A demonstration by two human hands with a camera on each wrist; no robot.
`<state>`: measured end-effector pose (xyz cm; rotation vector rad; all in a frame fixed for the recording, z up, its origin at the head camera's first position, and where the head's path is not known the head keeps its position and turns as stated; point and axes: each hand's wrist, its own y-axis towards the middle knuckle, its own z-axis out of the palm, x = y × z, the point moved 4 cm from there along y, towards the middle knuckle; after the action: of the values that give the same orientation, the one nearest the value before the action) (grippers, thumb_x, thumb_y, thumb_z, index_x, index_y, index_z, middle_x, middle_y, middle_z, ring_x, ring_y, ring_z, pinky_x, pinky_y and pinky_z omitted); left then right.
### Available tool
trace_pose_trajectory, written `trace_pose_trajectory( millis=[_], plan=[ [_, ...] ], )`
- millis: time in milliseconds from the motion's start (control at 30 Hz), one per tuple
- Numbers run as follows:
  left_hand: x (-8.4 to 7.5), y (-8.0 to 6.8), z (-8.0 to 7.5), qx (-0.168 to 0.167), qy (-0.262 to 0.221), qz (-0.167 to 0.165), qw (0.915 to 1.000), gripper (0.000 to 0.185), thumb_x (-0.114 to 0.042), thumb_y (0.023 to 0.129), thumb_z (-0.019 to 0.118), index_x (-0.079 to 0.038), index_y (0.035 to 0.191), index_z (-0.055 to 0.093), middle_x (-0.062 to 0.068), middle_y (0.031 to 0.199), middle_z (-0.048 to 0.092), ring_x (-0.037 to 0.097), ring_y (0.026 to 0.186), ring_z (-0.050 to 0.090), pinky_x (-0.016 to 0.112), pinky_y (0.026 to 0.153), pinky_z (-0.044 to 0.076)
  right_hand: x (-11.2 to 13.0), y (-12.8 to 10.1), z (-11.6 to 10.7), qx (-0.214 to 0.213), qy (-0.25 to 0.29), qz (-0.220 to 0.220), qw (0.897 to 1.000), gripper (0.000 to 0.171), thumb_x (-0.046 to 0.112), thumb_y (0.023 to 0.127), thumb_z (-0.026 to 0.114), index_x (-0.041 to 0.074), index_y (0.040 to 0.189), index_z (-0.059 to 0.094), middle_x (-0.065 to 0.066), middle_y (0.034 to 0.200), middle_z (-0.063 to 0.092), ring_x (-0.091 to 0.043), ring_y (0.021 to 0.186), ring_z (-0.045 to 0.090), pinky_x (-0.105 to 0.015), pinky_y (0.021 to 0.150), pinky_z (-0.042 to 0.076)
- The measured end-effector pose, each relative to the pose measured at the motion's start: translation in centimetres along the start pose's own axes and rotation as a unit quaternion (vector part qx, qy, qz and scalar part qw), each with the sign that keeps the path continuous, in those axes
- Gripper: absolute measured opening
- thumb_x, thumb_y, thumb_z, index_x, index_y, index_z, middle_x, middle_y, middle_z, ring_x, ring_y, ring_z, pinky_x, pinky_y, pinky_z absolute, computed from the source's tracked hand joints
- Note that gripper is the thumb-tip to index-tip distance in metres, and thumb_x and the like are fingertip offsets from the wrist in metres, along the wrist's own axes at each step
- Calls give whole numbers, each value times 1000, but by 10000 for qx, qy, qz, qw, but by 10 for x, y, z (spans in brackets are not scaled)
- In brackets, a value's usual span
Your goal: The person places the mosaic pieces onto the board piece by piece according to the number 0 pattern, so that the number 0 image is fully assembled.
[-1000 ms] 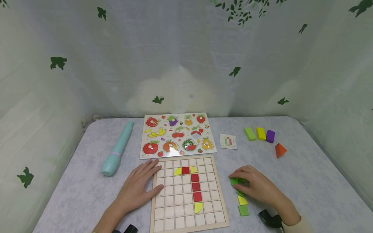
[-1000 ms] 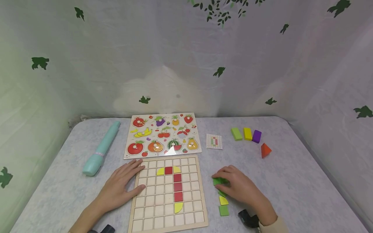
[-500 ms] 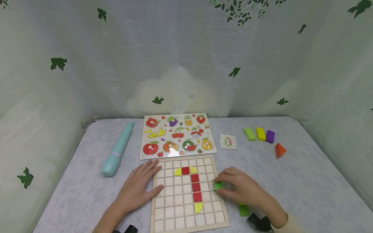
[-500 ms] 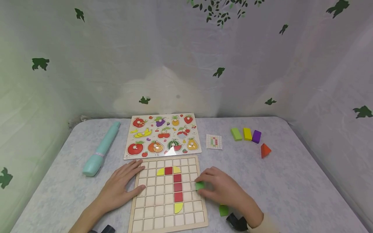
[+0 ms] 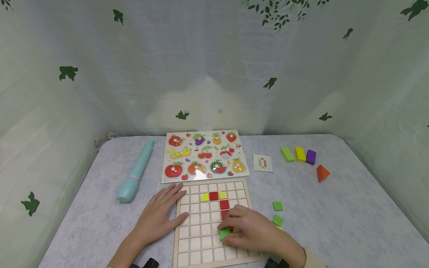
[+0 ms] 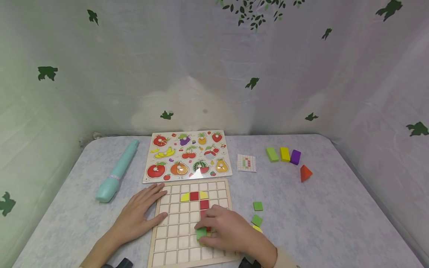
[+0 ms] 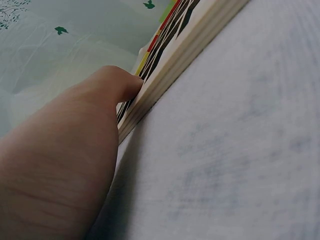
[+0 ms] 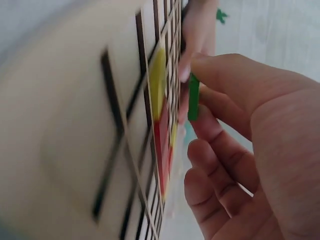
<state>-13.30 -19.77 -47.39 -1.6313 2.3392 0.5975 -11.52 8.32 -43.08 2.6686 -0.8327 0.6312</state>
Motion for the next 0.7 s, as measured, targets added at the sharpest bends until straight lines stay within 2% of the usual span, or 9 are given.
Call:
trace_pose_trajectory(
  millis=[200, 400, 533, 700],
  plan=[
    [1, 0, 0, 17, 1, -26, 10000, 70, -52, 88, 74, -19, 148, 58, -1, 163, 43, 28, 153, 34, 57, 120, 32, 9, 8, 13, 250, -106, -76, 9996, 21, 42, 96, 73, 30, 114, 76, 19, 112, 66, 0, 104, 57, -16, 91, 52],
    [1, 0, 1, 15, 24, 13, 10000, 70, -52, 89, 74, -19, 148, 58, 0, 163, 43, 28, 152, 34, 57, 121, 32, 13, 10, 17, 285, -187, -109, 9994, 22, 44, 97, 71, 30, 115, 75, 19, 112, 66, 0, 107, 57, -17, 93, 52],
    [0, 0, 1, 11, 17, 16, 10000, 70, -52, 88, 74, -19, 148, 58, 0, 163, 44, 28, 152, 35, 57, 120, 32, 12, 6, 14, 203, -295, -90, 9993, 23, 44, 96, 72, 31, 115, 75, 20, 112, 66, -1, 106, 57, -17, 92, 52],
    [0, 1, 0, 18, 1, 12, 10000, 70, -53, 89, 74, -19, 148, 58, 0, 163, 43, 29, 152, 34, 58, 120, 32, 2, -8, 5, -143, -317, -34, 9994, 22, 41, 93, 77, 31, 113, 76, 20, 110, 66, -1, 104, 58, -17, 89, 53]
  ],
)
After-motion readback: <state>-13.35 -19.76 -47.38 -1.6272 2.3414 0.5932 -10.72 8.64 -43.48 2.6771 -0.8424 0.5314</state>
